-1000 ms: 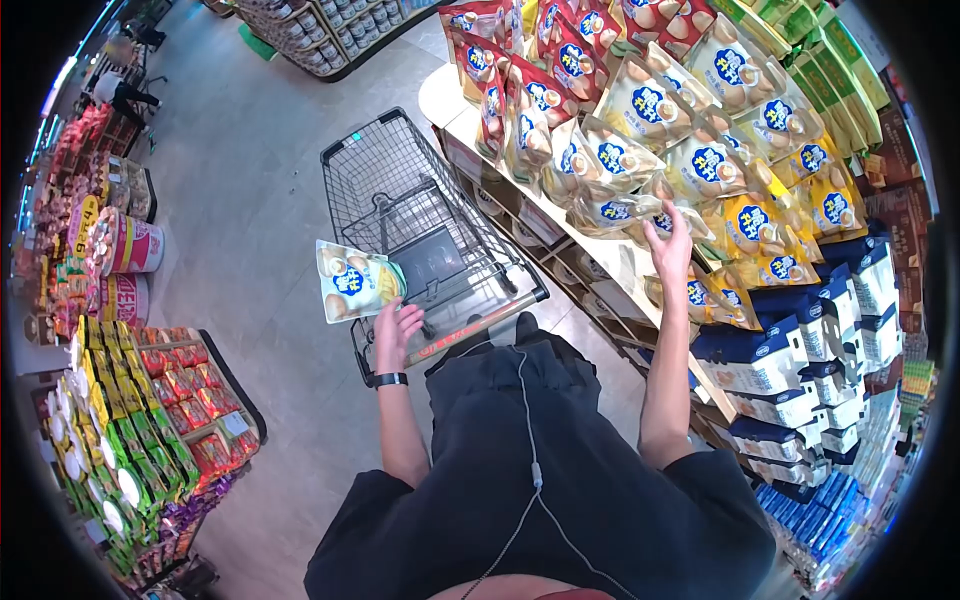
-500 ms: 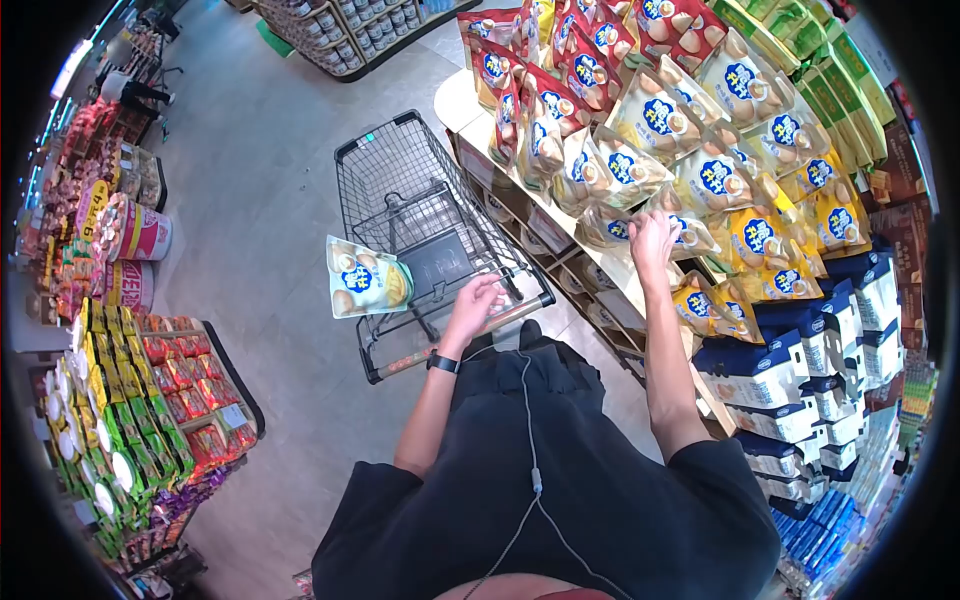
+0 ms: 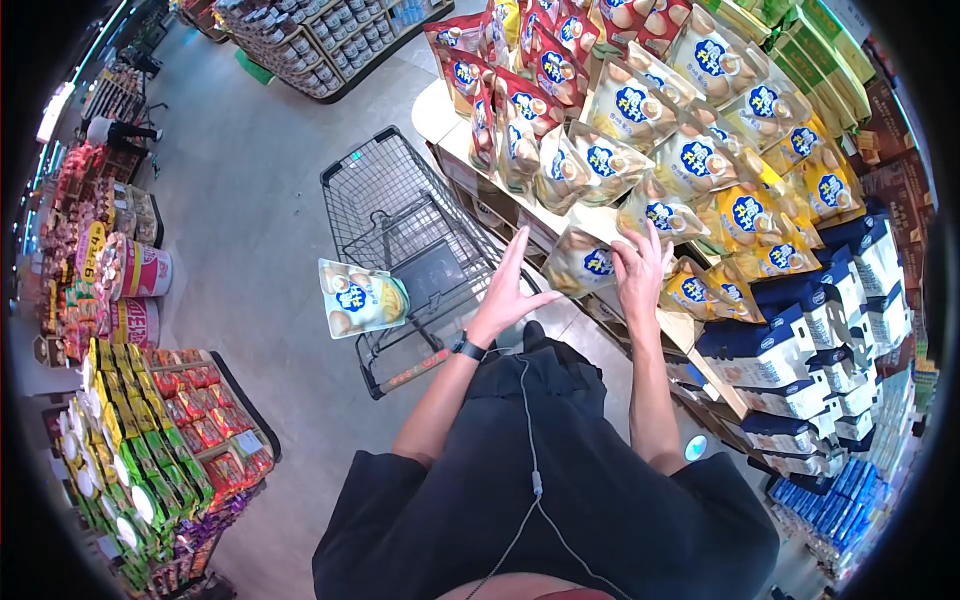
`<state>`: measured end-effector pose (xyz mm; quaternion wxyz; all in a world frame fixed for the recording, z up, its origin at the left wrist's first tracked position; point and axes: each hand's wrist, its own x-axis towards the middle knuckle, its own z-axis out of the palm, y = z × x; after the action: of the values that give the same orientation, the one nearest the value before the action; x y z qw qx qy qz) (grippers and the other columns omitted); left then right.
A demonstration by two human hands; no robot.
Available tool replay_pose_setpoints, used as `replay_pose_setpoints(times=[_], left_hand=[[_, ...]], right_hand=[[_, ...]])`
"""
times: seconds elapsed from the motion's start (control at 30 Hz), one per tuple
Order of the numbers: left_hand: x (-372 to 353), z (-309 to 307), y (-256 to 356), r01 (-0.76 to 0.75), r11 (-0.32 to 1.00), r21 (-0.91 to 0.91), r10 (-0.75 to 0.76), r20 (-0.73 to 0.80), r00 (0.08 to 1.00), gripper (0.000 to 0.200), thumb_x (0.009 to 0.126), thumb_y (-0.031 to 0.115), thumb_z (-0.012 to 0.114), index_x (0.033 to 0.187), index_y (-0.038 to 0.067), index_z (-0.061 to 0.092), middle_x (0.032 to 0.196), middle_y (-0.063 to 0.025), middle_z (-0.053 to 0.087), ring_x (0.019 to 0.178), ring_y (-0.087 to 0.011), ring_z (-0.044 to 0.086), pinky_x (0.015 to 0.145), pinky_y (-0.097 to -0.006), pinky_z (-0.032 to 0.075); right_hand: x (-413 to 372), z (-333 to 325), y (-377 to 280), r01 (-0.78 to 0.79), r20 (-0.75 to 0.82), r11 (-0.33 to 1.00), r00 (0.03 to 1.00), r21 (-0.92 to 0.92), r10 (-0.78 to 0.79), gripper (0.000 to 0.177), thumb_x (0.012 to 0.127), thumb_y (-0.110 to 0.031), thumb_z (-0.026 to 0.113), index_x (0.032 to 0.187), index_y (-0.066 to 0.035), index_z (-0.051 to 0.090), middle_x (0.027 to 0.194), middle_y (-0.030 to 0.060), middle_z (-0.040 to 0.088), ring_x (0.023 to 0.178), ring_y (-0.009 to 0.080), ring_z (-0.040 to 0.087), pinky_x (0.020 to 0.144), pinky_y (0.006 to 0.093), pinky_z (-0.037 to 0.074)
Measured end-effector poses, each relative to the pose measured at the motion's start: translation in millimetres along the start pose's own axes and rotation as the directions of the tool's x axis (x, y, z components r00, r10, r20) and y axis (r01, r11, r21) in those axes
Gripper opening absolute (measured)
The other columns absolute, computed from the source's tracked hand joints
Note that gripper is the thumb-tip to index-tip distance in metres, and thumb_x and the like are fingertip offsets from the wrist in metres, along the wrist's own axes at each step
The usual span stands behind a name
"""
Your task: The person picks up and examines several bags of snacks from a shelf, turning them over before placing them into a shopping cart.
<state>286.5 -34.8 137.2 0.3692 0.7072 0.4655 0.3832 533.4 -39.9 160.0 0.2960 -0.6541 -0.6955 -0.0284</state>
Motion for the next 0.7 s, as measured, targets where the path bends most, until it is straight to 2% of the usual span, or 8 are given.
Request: replay_pose_setpoints(times=[0.13, 0.2, 0.27, 0.4, 0.43, 0.53, 0.67, 0.7], left_hand=[[22, 3, 19, -0.041, 0.995, -0.088, 0.043, 0.022, 0.999, 0.116, 0.067, 0.03, 0.091, 0.156, 0.001, 0.023, 0.156, -0.0225, 0.037, 0.142, -0.032, 0.041, 0.117, -0.0385, 0.034], [29, 0, 16, 0.031, 0.943, -0.333, 0.008, 0.115, 0.993, 0.067, 0.076, 0.019, 0.085, 0.135, 0.002, 0.06, 0.128, -0.0168, 0.067, 0.12, -0.0197, 0.062, 0.105, -0.0343, 0.046], [28, 1, 8, 0.002, 0.94, -0.342, 0.041, 0.116, 0.992, 0.033, 0.084, 0.013, 0.078, 0.115, 0.003, 0.073, 0.108, -0.0107, 0.075, 0.096, -0.0141, 0.07, 0.088, -0.0295, 0.054], [16, -8, 14, 0.087, 0.944, -0.318, -0.106, -0.042, 0.993, 0.017, 0.091, 0.01, 0.072, 0.105, 0.0, 0.076, 0.1, -0.007, 0.076, 0.082, -0.0083, 0.068, 0.075, -0.0255, 0.055], [12, -8, 9, 0.079, 0.927, -0.368, -0.118, -0.086, 0.989, 0.018, 0.092, 0.01, 0.071, 0.106, -0.001, 0.075, 0.1, -0.0065, 0.076, 0.081, -0.0076, 0.068, 0.074, -0.025, 0.054], [5, -15, 8, 0.041, 0.811, -0.583, -0.204, -0.216, 0.955, 0.023, 0.093, 0.016, 0.073, 0.104, -0.003, 0.075, 0.089, -0.0067, 0.077, 0.077, -0.0054, 0.066, 0.067, -0.0248, 0.053], [-13, -41, 5, 0.034, 0.822, -0.568, -0.245, -0.299, 0.922, 0.023, 0.095, 0.016, 0.072, 0.106, -0.004, 0.074, 0.091, -0.0041, 0.075, 0.077, -0.0056, 0.065, 0.067, -0.0236, 0.051], [-19, -47, 3, 0.043, 0.848, -0.528, -0.256, -0.337, 0.906, 0.023, 0.095, 0.016, 0.071, 0.106, -0.004, 0.074, 0.09, -0.0034, 0.075, 0.076, -0.0053, 0.064, 0.066, -0.0235, 0.051]], right_hand=[[7, -37, -34, 0.096, 0.04, 0.994, 0.994, 0.055, -0.098, 0.018, 0.079, -0.007, 0.077, 0.094, -0.015, 0.073, 0.122, 0.0031, 0.064, 0.139, 0.0343, 0.042, 0.113, 0.0685, 0.022], [8, -41, -39, 0.132, 0.039, 0.987, 0.99, 0.096, -0.136, 0.022, 0.074, -0.01, 0.079, 0.094, -0.016, 0.073, 0.125, 0.0045, 0.062, 0.139, 0.0365, 0.042, 0.112, 0.0697, 0.023], [11, -43, -45, 0.134, 0.011, 0.98, 0.991, 0.147, -0.137, 0.02, 0.074, -0.011, 0.08, 0.092, -0.015, 0.073, 0.129, 0.0065, 0.06, 0.139, 0.0366, 0.041, 0.113, 0.0686, 0.023], [26, -48, -67, 0.012, -0.178, 0.95, 0.983, 0.313, 0.046, 0.066, 0.071, -0.022, 0.087, 0.13, -0.01, 0.06, 0.145, 0.0181, 0.049, 0.142, 0.0396, 0.037, 0.118, 0.0549, 0.025], [26, -44, -61, -0.007, -0.152, 0.942, 0.987, 0.335, 0.061, 0.091, 0.069, -0.026, 0.09, 0.144, -0.004, 0.044, 0.149, 0.0222, 0.044, 0.141, 0.0369, 0.038, 0.117, 0.0476, 0.03], [29, -33, -54, -0.172, 0.021, 0.796, 0.98, 0.58, 0.197, 0.092, 0.071, -0.026, 0.09, 0.146, 0.0, 0.042, 0.147, 0.0229, 0.047, 0.137, 0.0331, 0.045, 0.112, 0.0437, 0.038], [28, -10, -55, -0.377, 0.396, 0.517, 0.915, 0.768, 0.079, 0.068, 0.082, -0.022, 0.083, 0.136, 0.005, 0.053, 0.123, 0.0203, 0.066, 0.117, 0.0276, 0.063, 0.103, 0.038, 0.047], [26, -5, -63, -0.247, 0.284, 0.637, 0.958, 0.731, 0.045, 0.055, 0.085, -0.018, 0.08, 0.13, 0.005, 0.058, 0.116, 0.0179, 0.07, 0.112, 0.0237, 0.066, 0.101, 0.0361, 0.048]])
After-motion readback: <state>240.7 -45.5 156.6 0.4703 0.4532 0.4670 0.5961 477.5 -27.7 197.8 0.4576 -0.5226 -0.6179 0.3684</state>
